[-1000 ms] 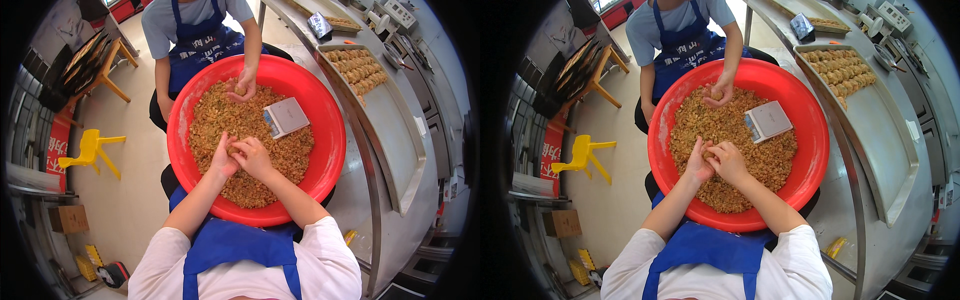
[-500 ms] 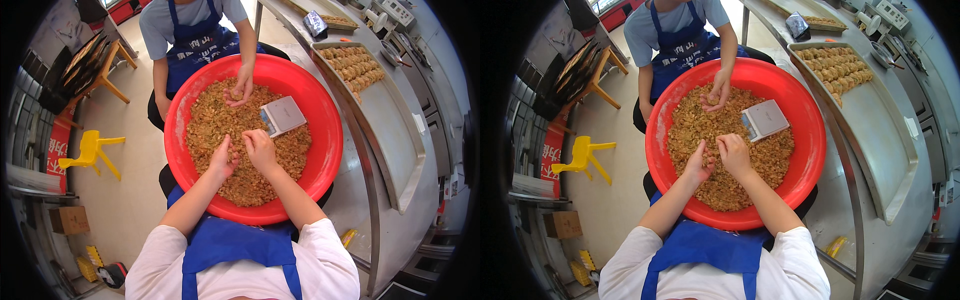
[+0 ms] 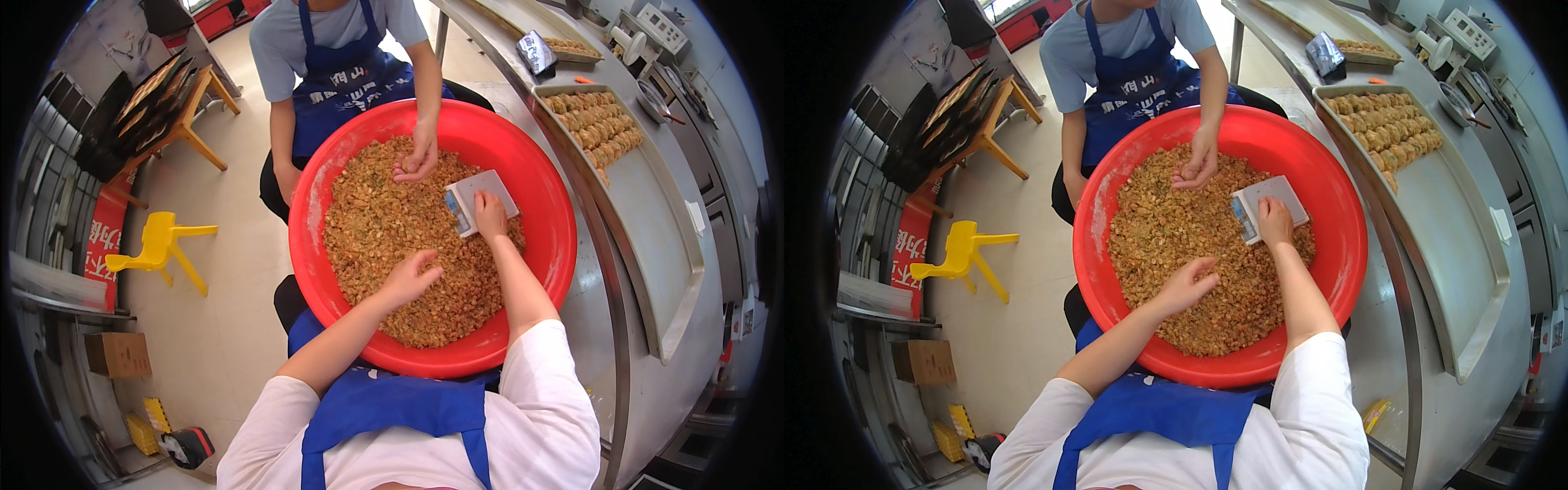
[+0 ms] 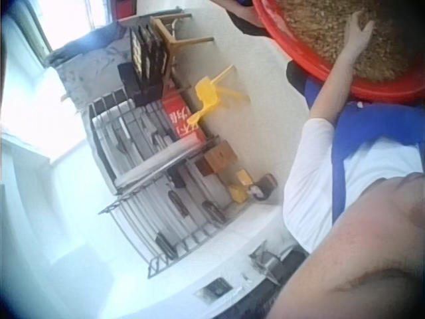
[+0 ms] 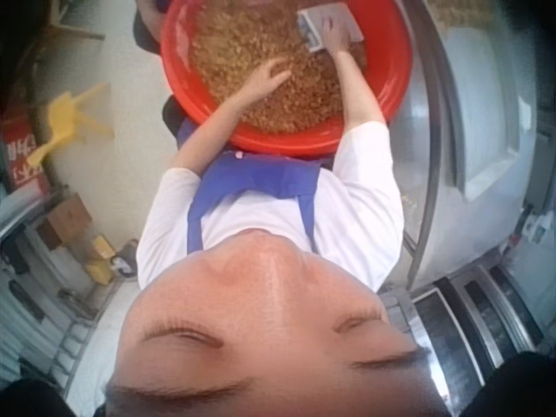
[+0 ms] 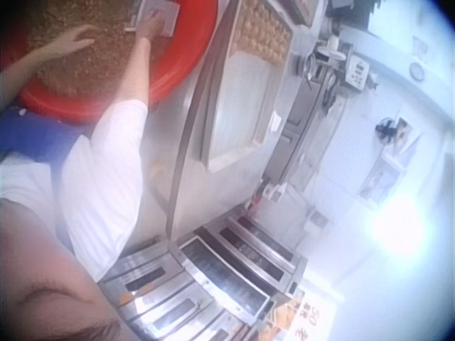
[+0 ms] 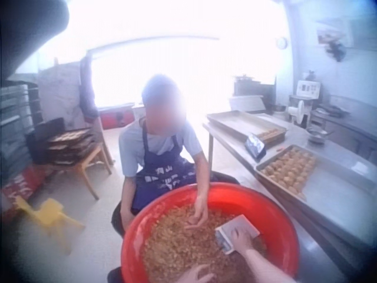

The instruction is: The person scoops granular filling from a large red bowl, forms it into small balls by hand, weighs each ball on a digital scale, and places the weighed balls onto a metal tray.

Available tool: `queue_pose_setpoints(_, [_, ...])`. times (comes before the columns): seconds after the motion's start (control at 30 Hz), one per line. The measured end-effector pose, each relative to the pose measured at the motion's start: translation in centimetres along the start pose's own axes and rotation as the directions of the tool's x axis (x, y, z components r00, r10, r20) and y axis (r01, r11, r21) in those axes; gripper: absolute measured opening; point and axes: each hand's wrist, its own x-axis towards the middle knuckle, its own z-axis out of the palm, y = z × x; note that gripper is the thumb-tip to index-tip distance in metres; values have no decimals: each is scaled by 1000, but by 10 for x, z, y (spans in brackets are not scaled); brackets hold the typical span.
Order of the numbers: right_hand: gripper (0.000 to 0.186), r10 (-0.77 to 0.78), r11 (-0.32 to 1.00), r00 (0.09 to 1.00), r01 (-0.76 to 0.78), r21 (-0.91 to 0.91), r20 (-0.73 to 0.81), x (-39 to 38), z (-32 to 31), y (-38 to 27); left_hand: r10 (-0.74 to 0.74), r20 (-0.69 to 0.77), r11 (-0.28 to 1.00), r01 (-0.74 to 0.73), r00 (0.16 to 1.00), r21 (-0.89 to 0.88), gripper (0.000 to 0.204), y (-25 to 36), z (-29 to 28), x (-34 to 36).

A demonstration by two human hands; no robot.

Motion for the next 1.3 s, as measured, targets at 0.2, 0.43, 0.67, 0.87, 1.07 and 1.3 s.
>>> queue_pose_setpoints(0.2, [39, -68, 997, 994, 70, 30, -87, -4, -42, -33, 245, 54, 514, -177, 968, 840, 53, -10, 10, -27])
queue_pose_setpoints(0.43, [24, 299, 908, 928, -206, 365, -220, -15, -86, -9, 40, 285, 585, -254, 958, 771, 30, 18, 7, -24])
queue_pose_setpoints(0.67, [17, 152, 968, 923, -67, 242, -353, -16, -80, -17, 282, 401, 588, -487, 872, 646, 22, 6, 12, -34])
queue_pose_setpoints(0.87, [21, -47, 990, 959, 81, 113, -279, -18, -62, -20, 307, 389, 624, -492, 869, 607, 19, 14, 9, -32])
queue_pose_setpoints(1.07, [46, -33, 989, 994, 48, -142, 105, -24, -18, -24, 143, 116, 902, -178, 983, 394, 11, 20, 0, -20])
queue_pose_setpoints(1.3, [50, 77, 983, 963, -30, -183, 257, -9, -22, -15, -198, 158, 464, 234, 967, -855, 24, 23, -16, -7])
